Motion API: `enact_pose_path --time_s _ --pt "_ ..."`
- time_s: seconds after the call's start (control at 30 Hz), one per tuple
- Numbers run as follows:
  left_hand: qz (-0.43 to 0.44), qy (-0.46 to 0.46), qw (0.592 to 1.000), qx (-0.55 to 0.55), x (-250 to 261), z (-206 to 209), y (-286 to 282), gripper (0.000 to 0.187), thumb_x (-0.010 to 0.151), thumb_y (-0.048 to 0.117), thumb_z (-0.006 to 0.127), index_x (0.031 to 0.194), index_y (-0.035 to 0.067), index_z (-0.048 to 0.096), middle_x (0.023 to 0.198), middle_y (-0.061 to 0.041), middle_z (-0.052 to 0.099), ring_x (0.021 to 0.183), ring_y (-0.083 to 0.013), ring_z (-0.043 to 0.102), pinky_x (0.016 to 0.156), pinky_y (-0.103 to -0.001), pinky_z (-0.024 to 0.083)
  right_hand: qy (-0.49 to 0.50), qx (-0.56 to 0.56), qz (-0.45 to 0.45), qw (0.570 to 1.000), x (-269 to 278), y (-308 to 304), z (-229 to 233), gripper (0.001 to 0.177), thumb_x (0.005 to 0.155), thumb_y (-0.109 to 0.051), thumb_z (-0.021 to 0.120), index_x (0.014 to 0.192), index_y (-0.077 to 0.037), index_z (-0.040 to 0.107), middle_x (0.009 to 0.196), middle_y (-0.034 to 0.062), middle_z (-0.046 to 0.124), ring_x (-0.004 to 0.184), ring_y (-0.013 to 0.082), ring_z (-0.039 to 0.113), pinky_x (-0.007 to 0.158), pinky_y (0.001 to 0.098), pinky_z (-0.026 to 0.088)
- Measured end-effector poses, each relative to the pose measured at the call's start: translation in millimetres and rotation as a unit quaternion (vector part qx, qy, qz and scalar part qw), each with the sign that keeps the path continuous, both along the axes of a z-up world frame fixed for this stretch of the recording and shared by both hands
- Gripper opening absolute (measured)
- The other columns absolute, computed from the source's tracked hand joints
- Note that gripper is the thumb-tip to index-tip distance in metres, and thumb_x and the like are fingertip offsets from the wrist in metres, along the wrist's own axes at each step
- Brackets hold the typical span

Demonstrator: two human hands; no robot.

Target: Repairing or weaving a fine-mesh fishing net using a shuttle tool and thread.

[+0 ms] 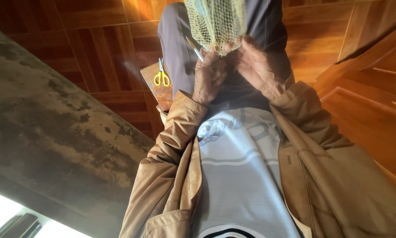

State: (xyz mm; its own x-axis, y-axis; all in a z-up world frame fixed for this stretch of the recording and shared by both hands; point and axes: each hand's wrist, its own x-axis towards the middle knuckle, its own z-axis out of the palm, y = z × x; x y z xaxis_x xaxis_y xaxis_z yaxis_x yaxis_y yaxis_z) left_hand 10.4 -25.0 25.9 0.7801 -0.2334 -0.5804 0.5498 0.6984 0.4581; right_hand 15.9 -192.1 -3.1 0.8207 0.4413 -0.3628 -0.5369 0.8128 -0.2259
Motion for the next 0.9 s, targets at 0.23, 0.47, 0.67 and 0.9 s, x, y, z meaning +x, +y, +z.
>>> enact_pose_path --time_s 0.23,0.47,0.67,0.9 --pt "0.013 -0.031 0.997 -0.073 10 3 -10 0.027 0.099 0.028 0.064 0.079 0.021 0.047 0.056 0.009 0.038 0.04 -0.0038 0.024 0.032 -0.021 0.019 0.016 -0.046 -0.087 0.995 -12 -11 -8 0.025 0.102 -0.017 0.07 0.124 -0.009 0.061 0.134 0.0153 0.061 0.132 0.0304 0.06 0.12 0.0446 0.052" --pt "0.061 0.012 0.985 -0.16 14 -40 2 0.022 0.091 0.015 0.076 0.089 0.019 0.054 0.066 0.009 0.049 0.047 -0.0051 0.033 0.035 -0.022 0.026 0.018 -0.042 -0.139 0.989 -16 -24 -8 0.019 0.102 -0.02 0.069 0.121 -0.019 0.067 0.117 -0.0031 0.068 0.121 0.0213 0.056 0.12 0.0476 0.043" --pt "0.045 -0.05 0.984 -0.168 13 -55 5 0.022 0.102 0.03 0.07 0.115 0.012 0.066 0.062 0.009 0.034 0.047 -0.0059 0.023 0.035 -0.024 0.025 0.019 -0.031 -0.124 0.992 -18 -23 -4 0.02 0.098 -0.025 0.074 0.117 -0.022 0.068 0.124 -0.0014 0.064 0.135 0.0241 0.051 0.128 0.0491 0.036" --pt "0.057 -0.078 0.986 -0.133 4 -105 28 0.063 0.093 0.022 0.077 0.149 0.008 0.05 0.063 0.011 0.036 0.05 -0.0077 0.03 0.041 -0.025 0.037 0.042 -0.032 -0.145 0.988 -11 -22 23 0.013 0.097 -0.026 0.075 0.106 -0.018 0.069 0.112 0.0029 0.069 0.124 0.0231 0.06 0.126 0.0471 0.039"
